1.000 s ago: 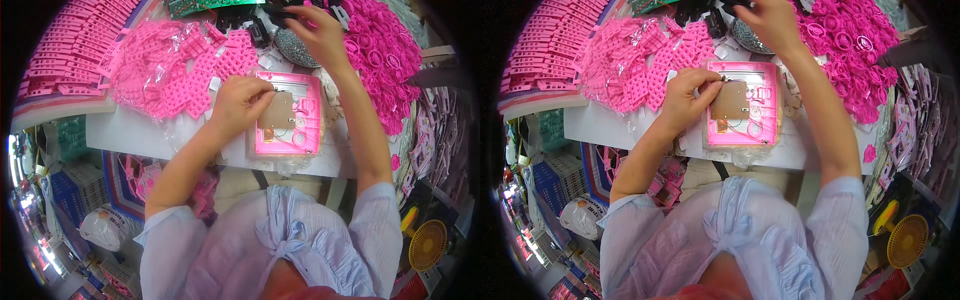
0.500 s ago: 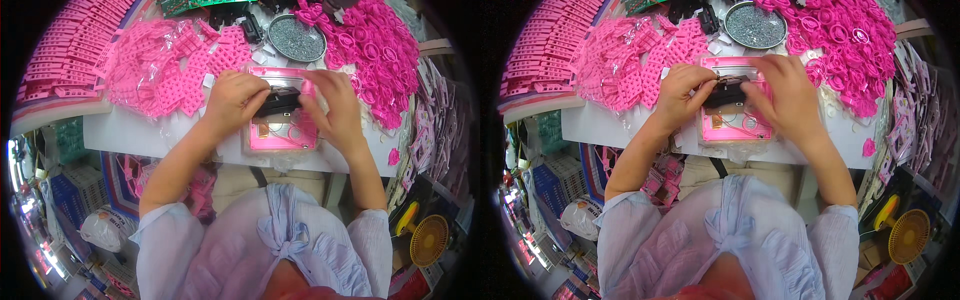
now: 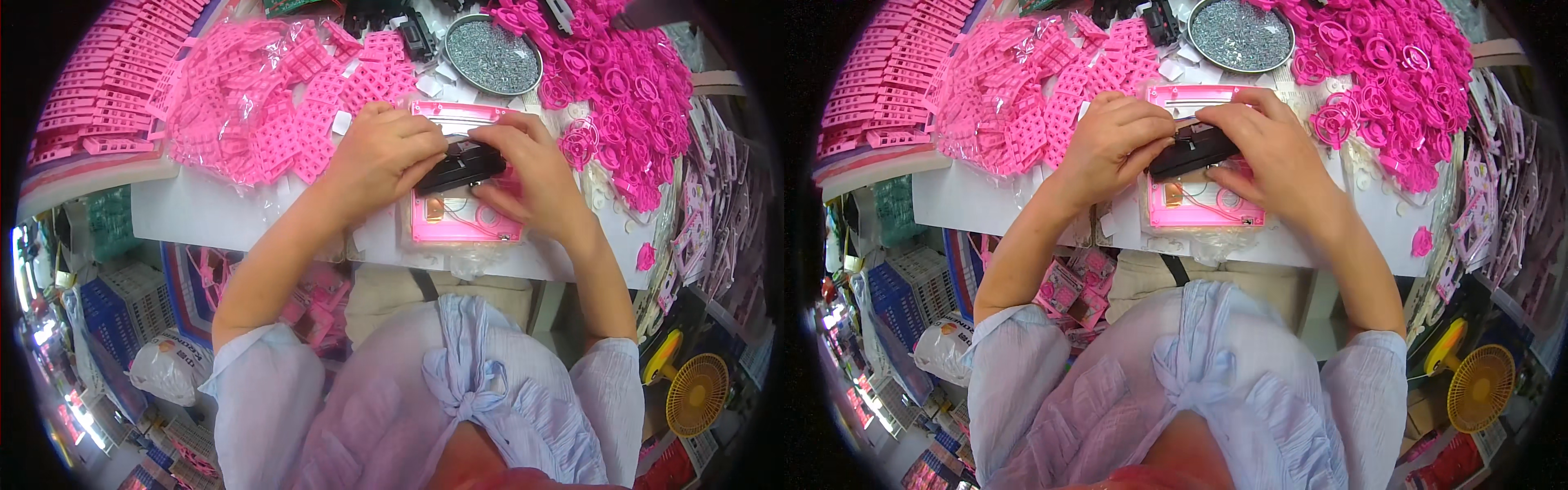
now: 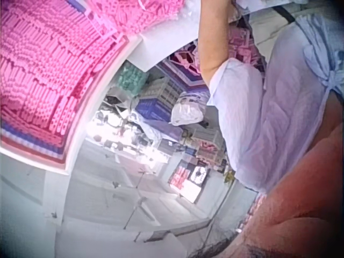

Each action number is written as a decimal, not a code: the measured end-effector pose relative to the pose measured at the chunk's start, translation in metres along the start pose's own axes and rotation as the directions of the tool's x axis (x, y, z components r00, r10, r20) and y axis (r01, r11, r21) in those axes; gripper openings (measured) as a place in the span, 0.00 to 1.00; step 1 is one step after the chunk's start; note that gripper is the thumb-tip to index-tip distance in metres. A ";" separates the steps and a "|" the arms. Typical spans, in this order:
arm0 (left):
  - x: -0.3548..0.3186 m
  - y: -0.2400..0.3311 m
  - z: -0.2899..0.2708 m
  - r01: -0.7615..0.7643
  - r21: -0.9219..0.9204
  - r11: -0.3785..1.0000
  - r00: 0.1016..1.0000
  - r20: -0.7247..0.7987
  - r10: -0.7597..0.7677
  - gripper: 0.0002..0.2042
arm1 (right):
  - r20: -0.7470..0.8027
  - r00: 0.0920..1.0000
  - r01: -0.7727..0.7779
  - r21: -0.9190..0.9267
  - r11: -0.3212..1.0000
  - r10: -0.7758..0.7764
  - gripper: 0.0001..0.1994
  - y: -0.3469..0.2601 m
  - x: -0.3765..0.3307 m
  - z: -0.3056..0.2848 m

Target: Assembling the internal electronic components of a pink toy piggy bank using an electric screwdriver.

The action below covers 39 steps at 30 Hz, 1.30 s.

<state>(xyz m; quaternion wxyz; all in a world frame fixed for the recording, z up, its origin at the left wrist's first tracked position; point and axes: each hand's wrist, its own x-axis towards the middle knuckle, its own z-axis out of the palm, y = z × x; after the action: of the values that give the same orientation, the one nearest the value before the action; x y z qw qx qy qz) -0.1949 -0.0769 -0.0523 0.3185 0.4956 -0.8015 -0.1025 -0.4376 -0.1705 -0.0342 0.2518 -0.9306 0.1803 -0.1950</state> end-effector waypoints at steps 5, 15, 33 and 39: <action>0.006 0.004 -0.006 -0.010 0.029 1.000 1.000 0.013 0.009 0.06 | 0.015 0.998 0.064 -0.013 0.998 -0.064 0.27 0.005 0.003 0.001; -0.001 0.006 0.001 0.235 -0.297 0.926 0.967 -0.027 -0.254 0.06 | -0.180 0.982 0.051 0.006 0.999 -0.049 0.10 -0.007 0.024 0.016; 0.008 0.025 -0.011 0.126 0.113 0.985 0.972 0.183 -0.146 0.10 | 0.070 0.985 0.165 -0.092 0.982 -0.159 0.19 -0.007 0.013 -0.001; 0.031 0.007 -0.011 0.522 -0.225 0.823 0.838 0.315 -0.446 0.10 | 0.136 0.989 0.091 -0.292 0.952 -0.053 0.16 -0.034 0.013 -0.002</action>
<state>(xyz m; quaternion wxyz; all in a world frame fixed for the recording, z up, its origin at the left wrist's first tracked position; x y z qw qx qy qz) -0.2029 -0.0987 -0.0281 0.2507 0.6125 -0.6560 -0.3629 -0.4195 -0.1493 -0.0104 0.1126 -0.9743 0.1573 -0.1154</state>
